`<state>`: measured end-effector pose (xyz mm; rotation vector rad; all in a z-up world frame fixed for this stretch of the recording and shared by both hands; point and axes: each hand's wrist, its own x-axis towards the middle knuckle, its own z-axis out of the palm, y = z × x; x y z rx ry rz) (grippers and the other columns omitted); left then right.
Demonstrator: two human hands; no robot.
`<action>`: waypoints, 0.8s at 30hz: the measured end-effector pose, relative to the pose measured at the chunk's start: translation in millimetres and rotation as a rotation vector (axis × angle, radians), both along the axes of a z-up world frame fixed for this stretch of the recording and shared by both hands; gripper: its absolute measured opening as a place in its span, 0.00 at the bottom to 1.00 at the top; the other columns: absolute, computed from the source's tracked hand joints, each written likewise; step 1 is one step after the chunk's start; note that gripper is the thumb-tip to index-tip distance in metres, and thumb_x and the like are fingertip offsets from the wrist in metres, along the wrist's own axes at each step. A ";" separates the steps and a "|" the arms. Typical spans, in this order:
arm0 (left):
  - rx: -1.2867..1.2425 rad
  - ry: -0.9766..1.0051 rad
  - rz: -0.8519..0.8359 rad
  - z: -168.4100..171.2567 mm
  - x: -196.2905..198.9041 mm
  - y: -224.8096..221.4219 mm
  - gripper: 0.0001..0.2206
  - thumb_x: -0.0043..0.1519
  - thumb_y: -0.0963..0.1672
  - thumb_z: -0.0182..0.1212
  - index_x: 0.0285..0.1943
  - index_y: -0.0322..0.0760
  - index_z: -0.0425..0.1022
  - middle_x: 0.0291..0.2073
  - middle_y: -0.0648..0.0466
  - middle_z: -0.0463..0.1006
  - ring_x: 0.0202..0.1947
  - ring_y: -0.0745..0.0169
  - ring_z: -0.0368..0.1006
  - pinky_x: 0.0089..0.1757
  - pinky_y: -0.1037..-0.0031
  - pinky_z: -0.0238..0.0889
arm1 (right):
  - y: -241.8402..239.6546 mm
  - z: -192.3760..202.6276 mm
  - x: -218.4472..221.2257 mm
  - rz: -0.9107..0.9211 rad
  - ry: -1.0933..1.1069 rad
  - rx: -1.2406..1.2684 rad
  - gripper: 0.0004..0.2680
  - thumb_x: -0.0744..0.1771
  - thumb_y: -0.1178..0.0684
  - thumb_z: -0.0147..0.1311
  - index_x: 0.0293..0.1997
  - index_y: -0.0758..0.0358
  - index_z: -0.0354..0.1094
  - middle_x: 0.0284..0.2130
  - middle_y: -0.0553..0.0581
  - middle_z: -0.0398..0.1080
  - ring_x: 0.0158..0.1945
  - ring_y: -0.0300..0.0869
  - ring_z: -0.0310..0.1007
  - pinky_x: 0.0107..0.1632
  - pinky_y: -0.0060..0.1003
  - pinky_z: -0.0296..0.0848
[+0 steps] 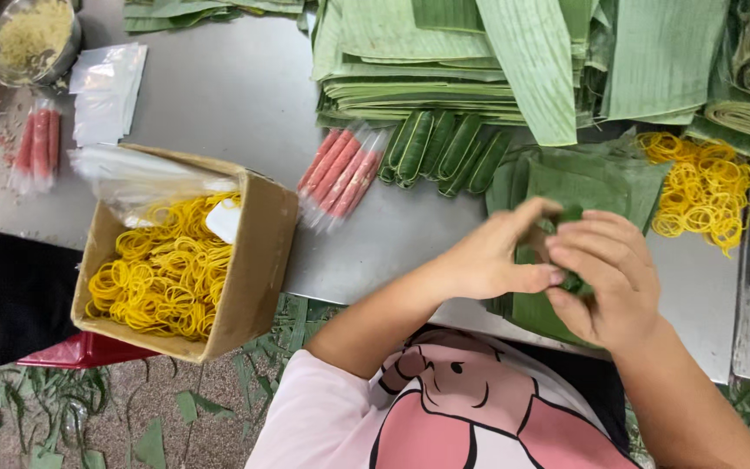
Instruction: The person wraps pink food items in banana leaves, securing each wrap with a rubber band by hand and then grouping the finished wraps together.
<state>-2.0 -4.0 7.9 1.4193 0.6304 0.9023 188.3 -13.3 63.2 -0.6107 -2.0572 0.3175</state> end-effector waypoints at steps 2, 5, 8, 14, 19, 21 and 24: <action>-0.062 -0.089 -0.141 -13.8 0.0 3.2 0.36 0.63 0.53 0.67 0.72 0.27 0.58 0.53 0.46 0.76 0.56 0.60 0.73 0.59 0.67 0.68 | -6.2 0.9 2.0 0.070 0.101 -0.165 0.09 0.68 0.51 0.58 0.43 0.67 0.67 0.46 0.58 0.72 0.51 0.53 0.73 0.59 0.54 0.74; -0.187 -0.177 -0.256 -33.8 -0.6 10.8 0.34 0.66 0.55 0.65 0.70 0.26 0.60 0.54 0.46 0.74 0.57 0.59 0.72 0.59 0.66 0.67 | -9.0 7.2 5.4 -0.082 0.011 -0.118 0.05 0.70 0.57 0.60 0.50 0.62 0.71 0.50 0.53 0.76 0.55 0.47 0.75 0.62 0.45 0.72; -0.341 -0.235 -0.308 -43.6 2.6 14.5 0.34 0.67 0.55 0.64 0.71 0.26 0.61 0.55 0.45 0.74 0.57 0.56 0.73 0.58 0.65 0.69 | 0.4 12.6 2.9 -0.142 -0.076 0.047 0.07 0.66 0.56 0.63 0.46 0.62 0.73 0.45 0.57 0.77 0.54 0.52 0.74 0.60 0.52 0.70; -0.229 -0.148 -0.171 -15.8 3.8 13.5 0.33 0.62 0.49 0.68 0.73 0.27 0.60 0.59 0.47 0.71 0.63 0.57 0.68 0.61 0.64 0.64 | -0.3 13.8 -0.5 -0.054 -0.087 -0.122 0.09 0.70 0.47 0.60 0.50 0.60 0.70 0.52 0.58 0.76 0.62 0.55 0.73 0.61 0.47 0.67; 0.587 0.464 0.145 51.9 -17.3 0.8 0.47 0.42 0.54 0.74 0.70 0.29 0.59 0.45 0.48 0.78 0.51 0.53 0.76 0.65 0.50 0.51 | 7.0 -12.5 17.4 -0.067 0.343 -0.891 0.15 0.72 0.44 0.46 0.57 0.65 0.70 0.47 0.59 0.74 0.50 0.44 0.74 0.54 0.39 0.71; 0.755 0.581 0.130 68.5 -15.2 -5.8 0.46 0.42 0.54 0.74 0.69 0.31 0.60 0.44 0.47 0.79 0.46 0.50 0.74 0.63 0.49 0.53 | 9.6 -28.7 25.9 -0.003 0.500 -1.245 0.16 0.72 0.46 0.45 0.58 0.69 0.71 0.43 0.57 0.76 0.44 0.40 0.74 0.47 0.35 0.70; 0.899 0.778 0.082 74.4 -16.8 -8.1 0.47 0.42 0.53 0.74 0.71 0.33 0.60 0.39 0.49 0.78 0.42 0.51 0.74 0.65 0.50 0.52 | 6.4 -45.7 35.2 0.063 0.566 -1.291 0.13 0.73 0.52 0.46 0.57 0.74 0.71 0.46 0.57 0.75 0.47 0.37 0.69 0.47 0.31 0.64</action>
